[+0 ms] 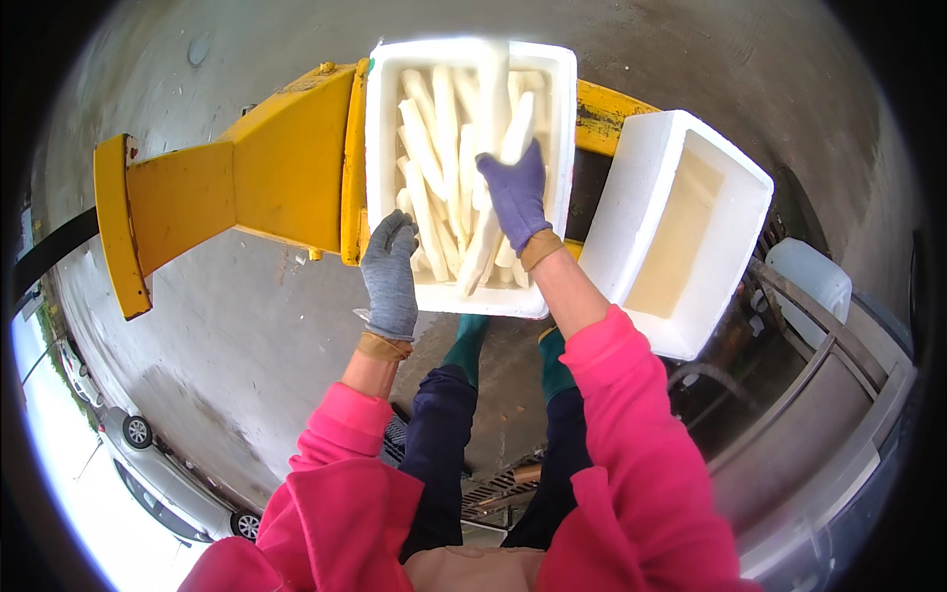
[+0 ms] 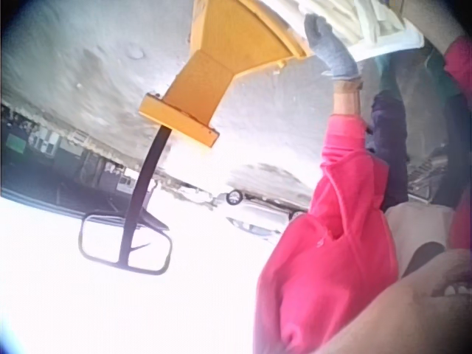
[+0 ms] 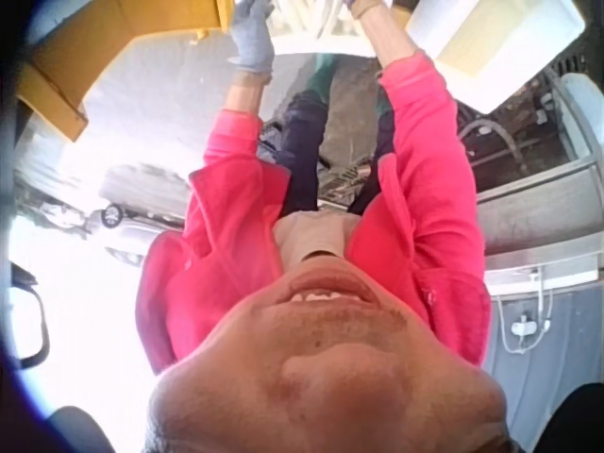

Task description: The person transfers white cylindrical vegetables from a white plastic container into a metal bowl in a sink, then rinses them under running water. The person repeatedly moves the vegetables between containers and rinses them, then empties the water from the container.

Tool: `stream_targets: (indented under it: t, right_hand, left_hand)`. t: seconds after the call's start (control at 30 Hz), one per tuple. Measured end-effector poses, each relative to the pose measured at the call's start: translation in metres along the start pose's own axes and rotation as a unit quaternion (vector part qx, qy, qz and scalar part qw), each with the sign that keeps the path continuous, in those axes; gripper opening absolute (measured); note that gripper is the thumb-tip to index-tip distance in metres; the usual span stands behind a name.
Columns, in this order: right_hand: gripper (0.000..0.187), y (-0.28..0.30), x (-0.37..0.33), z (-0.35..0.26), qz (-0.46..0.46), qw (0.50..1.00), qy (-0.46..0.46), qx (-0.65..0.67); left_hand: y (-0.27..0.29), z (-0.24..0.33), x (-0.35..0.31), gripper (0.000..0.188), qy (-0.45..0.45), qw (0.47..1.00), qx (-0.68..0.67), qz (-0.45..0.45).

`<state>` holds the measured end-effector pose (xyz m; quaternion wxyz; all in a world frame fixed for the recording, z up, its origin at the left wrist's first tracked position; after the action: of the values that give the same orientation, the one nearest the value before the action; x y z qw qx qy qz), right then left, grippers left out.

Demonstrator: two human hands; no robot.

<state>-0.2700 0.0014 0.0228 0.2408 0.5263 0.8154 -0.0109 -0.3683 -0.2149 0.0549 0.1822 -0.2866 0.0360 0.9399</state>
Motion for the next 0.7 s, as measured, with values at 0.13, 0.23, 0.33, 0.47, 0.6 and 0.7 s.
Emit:
stream_targets:
  t: [0.13, 0.23, 0.33, 0.47, 0.6, 0.7]
  right_hand:
    - [0.052, -0.018, -0.002, 0.020, -0.038, 0.994, 0.009, -0.107]
    - [0.054, 0.018, -0.010, 0.012, -0.064, 0.996, 0.019, -0.056]
    - [0.047, 0.105, -0.022, 0.000, -0.006, 0.994, 0.094, -0.060]
    - [0.038, 0.258, -0.022, 0.046, 0.139, 0.977, 0.081, -0.140]
    - [0.058, 0.352, -0.006, 0.182, 0.150, 0.961, -0.122, -0.199]
    - [0.089, 0.359, -0.004, 0.276, 0.073, 0.906, -0.248, -0.335]
  left_hand:
    - [0.016, -0.016, 0.009, 0.036, -0.001, 0.999, 0.032, 0.003]
    - [0.014, -0.028, 0.011, 0.035, 0.011, 0.999, 0.049, -0.001]
    - [-0.004, -0.034, 0.010, 0.034, 0.001, 0.998, 0.059, -0.023]
    - [-0.044, -0.027, 0.010, 0.038, -0.084, 0.979, 0.173, -0.071]
    - [-0.094, -0.018, 0.021, 0.051, -0.234, 0.906, 0.343, -0.083]
    - [-0.127, -0.025, 0.040, 0.061, -0.306, 0.835, 0.447, -0.090]
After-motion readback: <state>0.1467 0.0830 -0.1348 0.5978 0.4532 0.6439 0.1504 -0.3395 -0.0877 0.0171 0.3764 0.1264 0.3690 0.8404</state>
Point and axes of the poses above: each hand's wrist, its own x-axis towards the middle knuckle, its own y-axis out of the back of the hand, z = x × y, the point moved 8 cm from there along x, towards the middle knuckle, and after that the axes turned 9 degrees about -x, right-handed, at the moved point
